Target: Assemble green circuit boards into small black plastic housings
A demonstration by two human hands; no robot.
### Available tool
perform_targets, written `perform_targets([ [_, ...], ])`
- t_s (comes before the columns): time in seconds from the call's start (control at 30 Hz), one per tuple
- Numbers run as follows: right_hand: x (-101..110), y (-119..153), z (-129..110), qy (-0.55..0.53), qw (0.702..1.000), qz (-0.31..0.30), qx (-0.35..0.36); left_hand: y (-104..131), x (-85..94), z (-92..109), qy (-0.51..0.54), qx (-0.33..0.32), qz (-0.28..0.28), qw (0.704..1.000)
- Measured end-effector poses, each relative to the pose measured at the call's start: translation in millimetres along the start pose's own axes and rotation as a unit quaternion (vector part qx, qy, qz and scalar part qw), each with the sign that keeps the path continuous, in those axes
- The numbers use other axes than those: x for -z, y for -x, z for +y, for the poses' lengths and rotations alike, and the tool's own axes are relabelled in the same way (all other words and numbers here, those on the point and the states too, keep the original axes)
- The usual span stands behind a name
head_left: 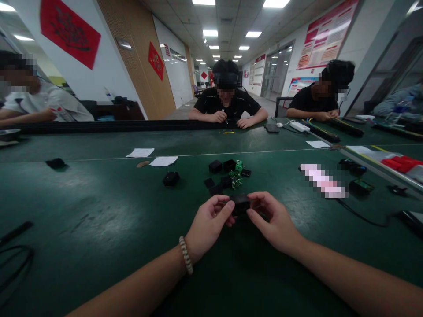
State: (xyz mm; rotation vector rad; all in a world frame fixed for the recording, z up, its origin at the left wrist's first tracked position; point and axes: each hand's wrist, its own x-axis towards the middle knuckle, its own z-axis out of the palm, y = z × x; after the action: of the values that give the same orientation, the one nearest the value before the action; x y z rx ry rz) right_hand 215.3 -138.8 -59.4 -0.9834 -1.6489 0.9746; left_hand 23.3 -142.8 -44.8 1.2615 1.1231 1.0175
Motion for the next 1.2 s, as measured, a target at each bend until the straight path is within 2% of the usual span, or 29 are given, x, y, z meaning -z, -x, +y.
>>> perform_targets([
  [0.23,0.3,1.0,0.5,-0.022,0.999,-0.022,-0.013,-2.0,-0.3,-2.7,0.017,0.018,0.011,1.000],
  [0.63,1.9,1.6,3.2,-0.024,0.998,-0.051,-0.040,-4.4,3.4,-6.5,0.040,0.029,-0.015,0.999],
  [1.2,0.9,1.4,-4.2,-0.014,0.998,-0.059,-0.023,-5.0,3.8,-9.5,0.041,0.014,-0.015,0.999],
])
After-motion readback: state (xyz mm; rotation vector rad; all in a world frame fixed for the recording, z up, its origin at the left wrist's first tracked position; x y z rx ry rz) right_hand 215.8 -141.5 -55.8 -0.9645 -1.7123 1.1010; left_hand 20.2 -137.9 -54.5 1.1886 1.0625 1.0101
